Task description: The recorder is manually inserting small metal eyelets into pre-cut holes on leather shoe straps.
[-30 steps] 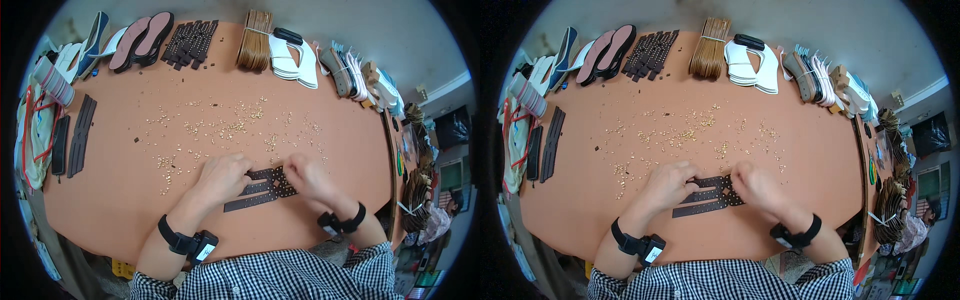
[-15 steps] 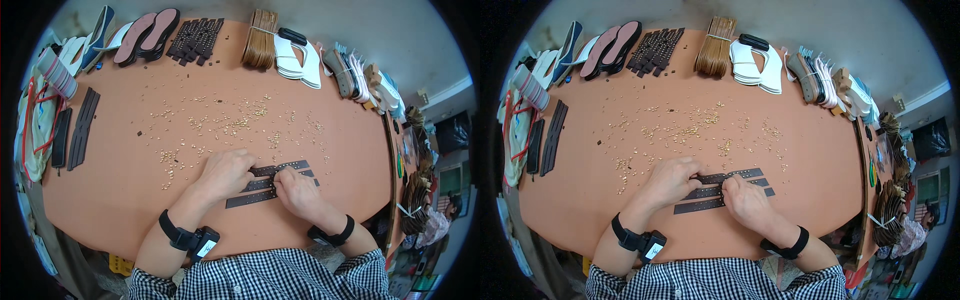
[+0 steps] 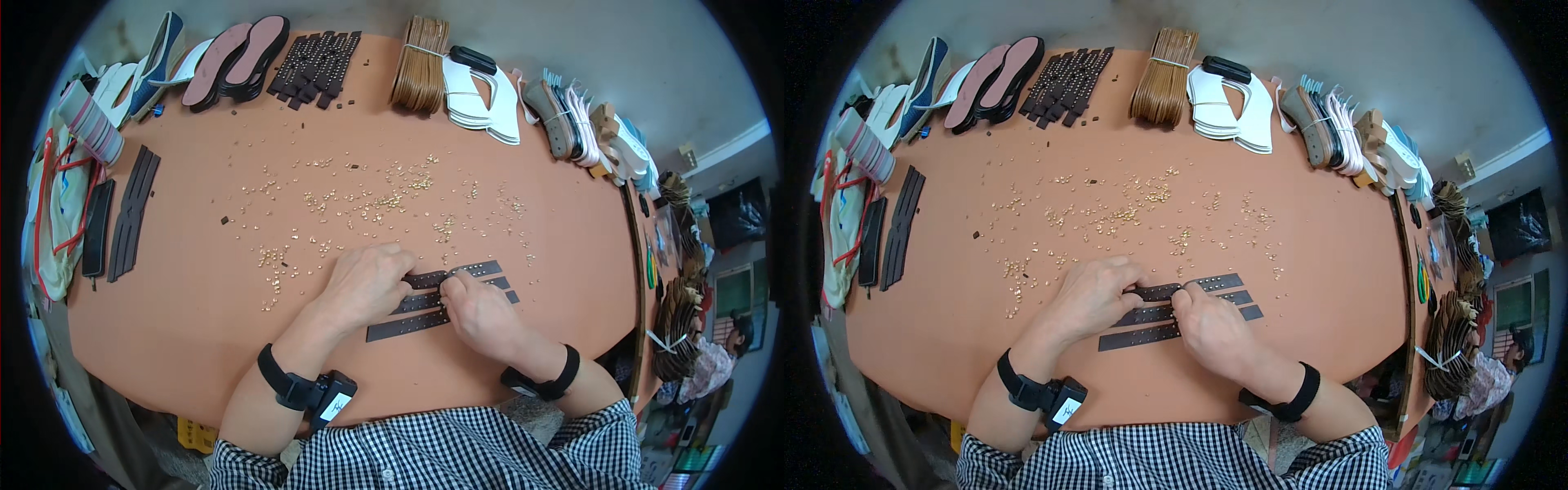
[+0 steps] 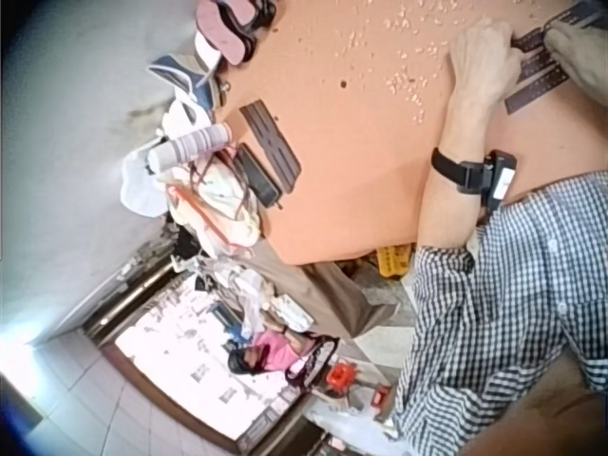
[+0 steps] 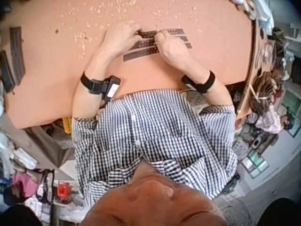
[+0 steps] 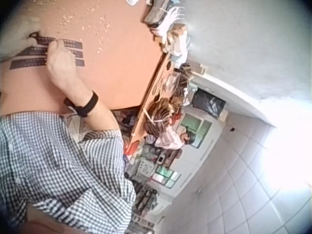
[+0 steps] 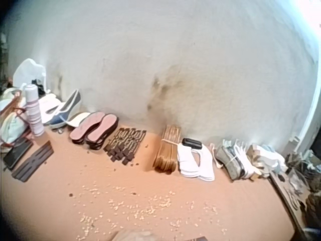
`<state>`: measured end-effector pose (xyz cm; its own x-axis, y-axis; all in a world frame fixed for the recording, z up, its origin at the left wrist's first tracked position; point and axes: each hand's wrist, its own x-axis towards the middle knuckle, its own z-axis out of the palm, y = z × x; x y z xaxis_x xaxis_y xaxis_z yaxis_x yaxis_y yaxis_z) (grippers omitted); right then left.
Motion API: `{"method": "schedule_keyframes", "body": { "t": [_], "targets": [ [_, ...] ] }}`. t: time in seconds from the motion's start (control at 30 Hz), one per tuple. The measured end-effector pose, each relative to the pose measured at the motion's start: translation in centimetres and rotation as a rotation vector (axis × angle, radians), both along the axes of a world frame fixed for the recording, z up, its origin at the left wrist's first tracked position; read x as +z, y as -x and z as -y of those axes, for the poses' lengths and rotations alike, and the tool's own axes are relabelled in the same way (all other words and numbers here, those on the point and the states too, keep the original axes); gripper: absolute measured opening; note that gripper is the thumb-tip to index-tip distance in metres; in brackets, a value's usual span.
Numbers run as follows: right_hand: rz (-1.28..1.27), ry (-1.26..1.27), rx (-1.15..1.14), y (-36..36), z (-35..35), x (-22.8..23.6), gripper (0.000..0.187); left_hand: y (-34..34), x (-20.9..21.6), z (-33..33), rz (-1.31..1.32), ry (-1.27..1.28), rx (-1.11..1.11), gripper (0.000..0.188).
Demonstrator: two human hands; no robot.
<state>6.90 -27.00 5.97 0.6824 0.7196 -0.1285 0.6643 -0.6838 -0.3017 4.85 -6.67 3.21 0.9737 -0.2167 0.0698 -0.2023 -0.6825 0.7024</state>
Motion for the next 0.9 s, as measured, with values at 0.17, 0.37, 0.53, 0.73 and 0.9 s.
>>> {"method": "schedule_keyframes", "body": {
  "t": [0.17, 0.37, 0.53, 0.73, 0.9],
  "targets": [
    [-0.13, 0.067, 0.02, -1.4, -0.2, 0.5, 0.012, -0.1, -0.2, 0.0, -0.004, -0.031, -0.008, 0.016],
    [-0.246, 0.169, -0.027, -2.4, -0.7, 0.8, 0.015, -0.2, 0.0, 0.0, -0.014, -0.012, -0.031, 0.02],
    [-0.32, 0.163, -0.016, -2.9, -1.2, 1.7, 0.014, 0.0, 0.6, 0.0, -0.021, -0.05, -0.026, 0.02],
    [-0.293, 0.053, 0.004, -3.0, -0.1, -0.2, 0.013, -0.2, 0.2, 0.1, -0.03, -0.034, -0.018, 0.019],
    [-0.214, -0.058, -0.259, -6.5, 1.1, 0.0, 0.015, -0.1, 0.7, 0.0, -0.042, -0.047, -0.021, 0.018]
  ]
}}
